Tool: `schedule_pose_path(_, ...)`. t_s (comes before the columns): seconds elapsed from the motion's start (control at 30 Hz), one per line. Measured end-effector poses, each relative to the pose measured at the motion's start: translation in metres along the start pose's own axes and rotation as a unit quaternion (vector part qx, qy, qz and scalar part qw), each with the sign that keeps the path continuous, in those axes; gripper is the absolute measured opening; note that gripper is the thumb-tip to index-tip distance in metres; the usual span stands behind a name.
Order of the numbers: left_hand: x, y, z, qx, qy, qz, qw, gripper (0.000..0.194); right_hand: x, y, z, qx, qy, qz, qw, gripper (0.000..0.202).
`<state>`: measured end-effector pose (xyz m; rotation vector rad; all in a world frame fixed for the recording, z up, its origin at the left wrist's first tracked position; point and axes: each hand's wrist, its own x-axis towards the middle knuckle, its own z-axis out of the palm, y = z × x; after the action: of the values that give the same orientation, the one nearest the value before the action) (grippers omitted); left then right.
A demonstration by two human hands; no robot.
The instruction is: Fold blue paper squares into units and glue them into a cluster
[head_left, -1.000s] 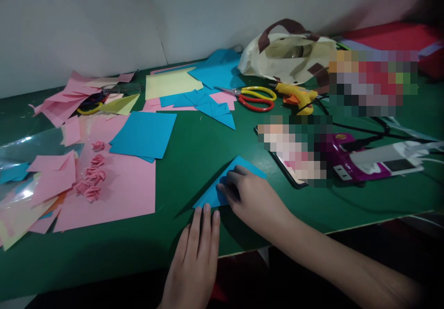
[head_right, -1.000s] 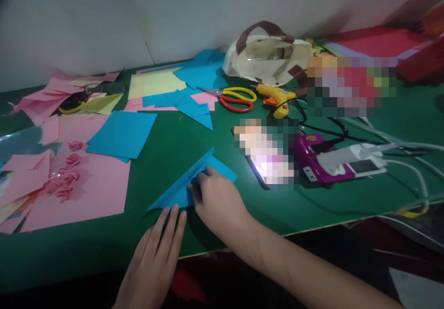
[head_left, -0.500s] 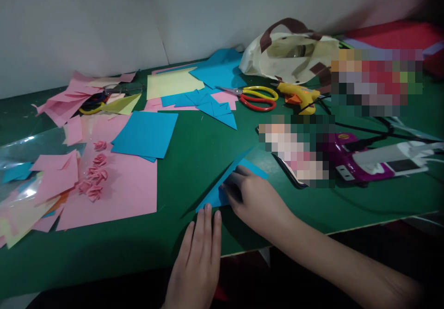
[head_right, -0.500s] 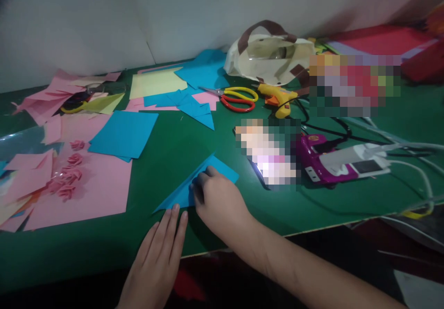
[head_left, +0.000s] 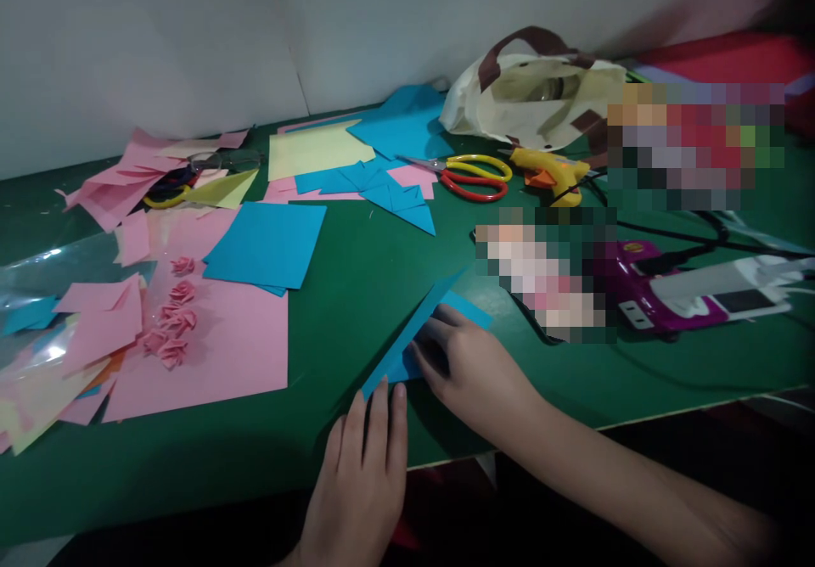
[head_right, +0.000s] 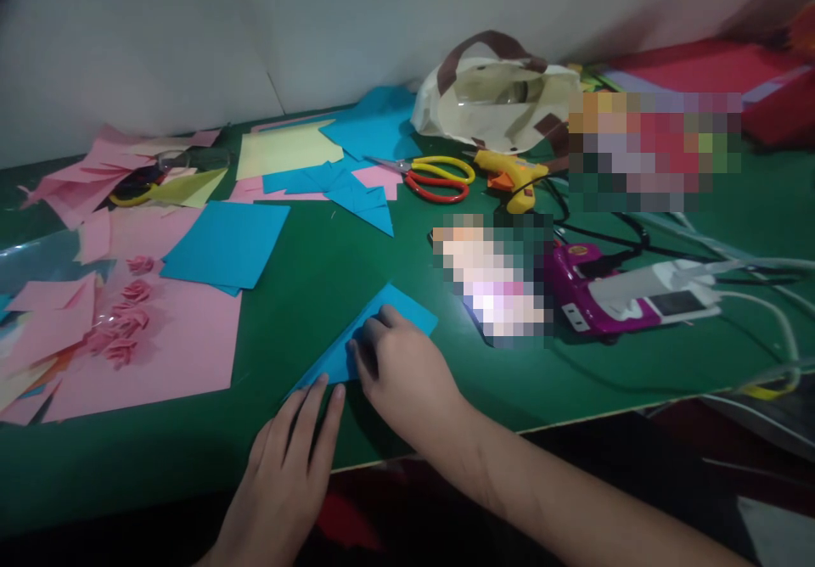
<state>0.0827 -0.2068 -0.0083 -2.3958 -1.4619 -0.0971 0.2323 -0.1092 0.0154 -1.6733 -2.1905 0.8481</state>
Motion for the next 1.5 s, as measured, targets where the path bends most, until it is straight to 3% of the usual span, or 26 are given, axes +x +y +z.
schedule_pose_path(0.2,-0.002,0.002,0.006,-0.023,0.043,-0.008,0.999,0.044,0.0,0.003,0.002,-0.029,0.025,-0.015,0.999,0.017)
schedule_pose_path(0.37,-0.001,0.0,0.002,-0.017,0.04,0.003,0.999,0.044,-0.002,0.005,0.011,-0.055,0.11,-0.065,0.99,0.008)
schedule_pose_path(0.5,0.002,-0.001,0.0,-0.014,0.04,0.01,0.999,0.043,-0.007,0.007,0.02,-0.155,0.174,-0.144,0.962,0.013)
schedule_pose_path(0.63,0.003,-0.001,-0.001,-0.003,0.041,0.026,0.999,0.042,-0.012,0.01,0.02,-0.191,0.199,-0.218,0.936,0.022)
schedule_pose_path(0.87,0.004,-0.006,-0.005,0.014,0.006,0.057,0.998,0.046,-0.021,0.023,0.01,-0.193,0.22,-0.184,0.938,0.027)
schedule_pose_path(1.0,0.009,-0.007,-0.006,-0.017,-0.004,0.044,0.999,0.083,-0.026,0.025,0.006,-0.16,0.194,-0.252,0.934,0.03)
schedule_pose_path(1.13,0.012,-0.01,-0.004,0.009,-0.009,0.018,1.0,0.097,-0.027,0.025,0.0,-0.172,0.119,-0.368,0.906,0.033)
schedule_pose_path(1.33,0.017,-0.02,-0.007,-0.034,-0.004,0.016,0.999,0.098,-0.024,0.03,0.0,-0.195,0.064,-0.37,0.906,0.037)
schedule_pose_path(1.5,0.021,-0.025,-0.004,-0.106,0.027,-0.008,0.994,0.097,-0.028,0.026,0.0,-0.141,0.095,-0.339,0.925,0.033)
